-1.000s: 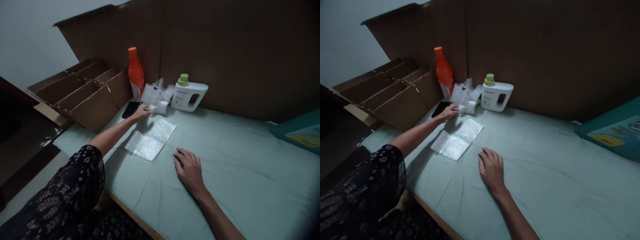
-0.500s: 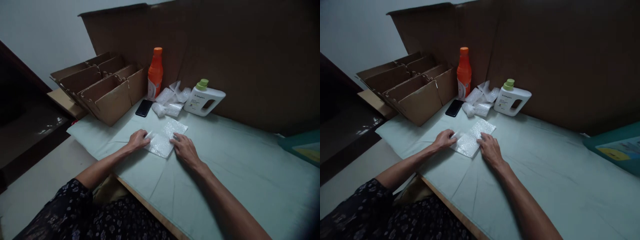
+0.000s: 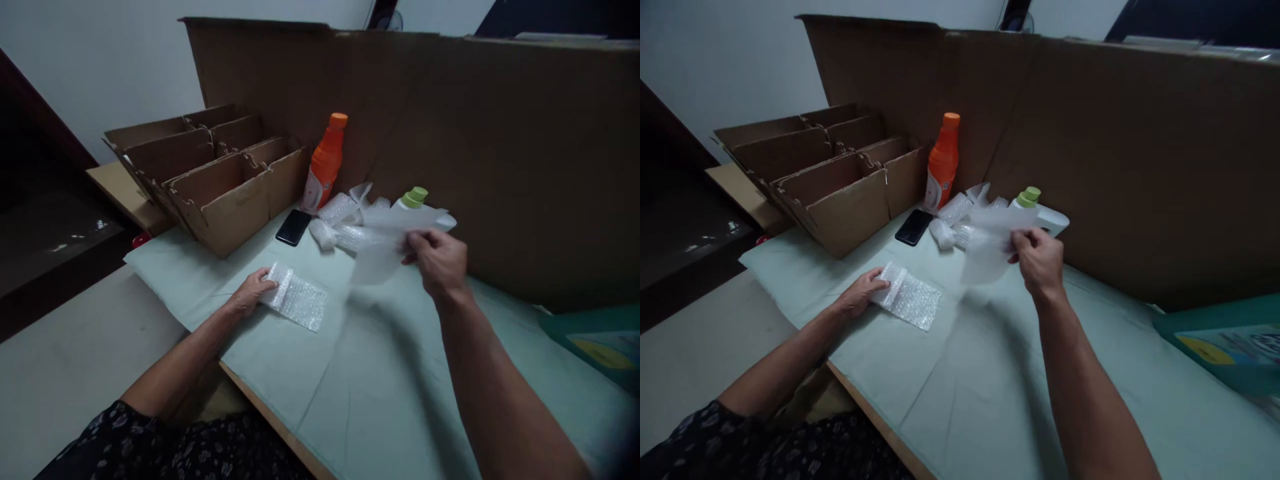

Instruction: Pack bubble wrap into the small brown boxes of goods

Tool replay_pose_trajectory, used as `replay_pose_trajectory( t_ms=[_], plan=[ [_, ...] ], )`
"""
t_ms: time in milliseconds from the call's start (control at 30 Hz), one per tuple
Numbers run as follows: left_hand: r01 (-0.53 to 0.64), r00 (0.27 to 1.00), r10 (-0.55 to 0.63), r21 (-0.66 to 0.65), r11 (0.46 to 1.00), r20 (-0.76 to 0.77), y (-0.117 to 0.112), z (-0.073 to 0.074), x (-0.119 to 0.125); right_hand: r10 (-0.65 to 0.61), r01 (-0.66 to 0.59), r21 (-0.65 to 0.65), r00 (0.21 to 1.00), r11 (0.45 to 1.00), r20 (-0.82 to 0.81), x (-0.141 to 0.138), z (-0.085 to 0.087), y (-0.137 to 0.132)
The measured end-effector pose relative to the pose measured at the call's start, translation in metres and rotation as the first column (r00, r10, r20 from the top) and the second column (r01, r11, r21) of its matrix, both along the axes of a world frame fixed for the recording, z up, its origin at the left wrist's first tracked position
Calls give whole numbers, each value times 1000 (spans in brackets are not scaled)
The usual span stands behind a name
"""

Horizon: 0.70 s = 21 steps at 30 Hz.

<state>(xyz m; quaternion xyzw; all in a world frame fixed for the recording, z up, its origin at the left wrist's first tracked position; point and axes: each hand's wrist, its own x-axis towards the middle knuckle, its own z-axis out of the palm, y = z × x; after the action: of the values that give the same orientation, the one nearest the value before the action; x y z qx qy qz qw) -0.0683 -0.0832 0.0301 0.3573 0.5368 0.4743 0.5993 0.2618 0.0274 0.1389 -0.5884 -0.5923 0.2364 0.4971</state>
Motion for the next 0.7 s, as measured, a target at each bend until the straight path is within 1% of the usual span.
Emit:
replay_pose_trajectory(
  t_ms=[67,100,133,167,200,233,300,367,433,500,567,633,700],
  plan=[
    [10,1000,-10,-5,1000,25,1,1,0,-65,65,12,998,998,20,-5,11,45],
    [14,999,-14,-6,1000,33,0,2,0,-97,97,26,995,995,17,-6,15,62],
    [15,999,-15,-6,1000,39,0,2,-1,-126,126,45,992,991,8,-6,17,74],
    [14,999,-14,-3,1000,43,0,2,-1,-146,145,65,989,987,5,-6,16,80],
    [13,999,-13,2,1000,45,-1,1,-2,-143,141,81,990,987,12,-6,12,78],
    [15,999,-15,7,1000,45,-2,1,-2,-116,113,90,993,990,30,-5,5,71],
    [28,999,-28,17,999,34,-5,0,-3,-12,6,75,996,997,84,-6,-19,40],
    [59,998,-59,26,998,4,-6,2,-1,83,-89,41,988,995,130,-8,-51,0],
    [112,993,-110,46,993,-44,-4,7,4,132,-135,10,980,991,149,-8,-84,-38],
    [184,979,-174,89,979,-107,6,20,15,141,-143,-1,978,990,154,-8,-111,-64],
    [272,952,-243,154,950,-184,27,42,35,120,-123,9,981,992,154,-5,-130,-76],
    [360,914,-293,229,905,-280,61,73,61,92,-99,33,983,995,157,-3,-141,-79],
    [421,872,-293,295,858,-393,102,108,89,82,-93,57,983,994,167,-1,-148,-79]
  ],
)
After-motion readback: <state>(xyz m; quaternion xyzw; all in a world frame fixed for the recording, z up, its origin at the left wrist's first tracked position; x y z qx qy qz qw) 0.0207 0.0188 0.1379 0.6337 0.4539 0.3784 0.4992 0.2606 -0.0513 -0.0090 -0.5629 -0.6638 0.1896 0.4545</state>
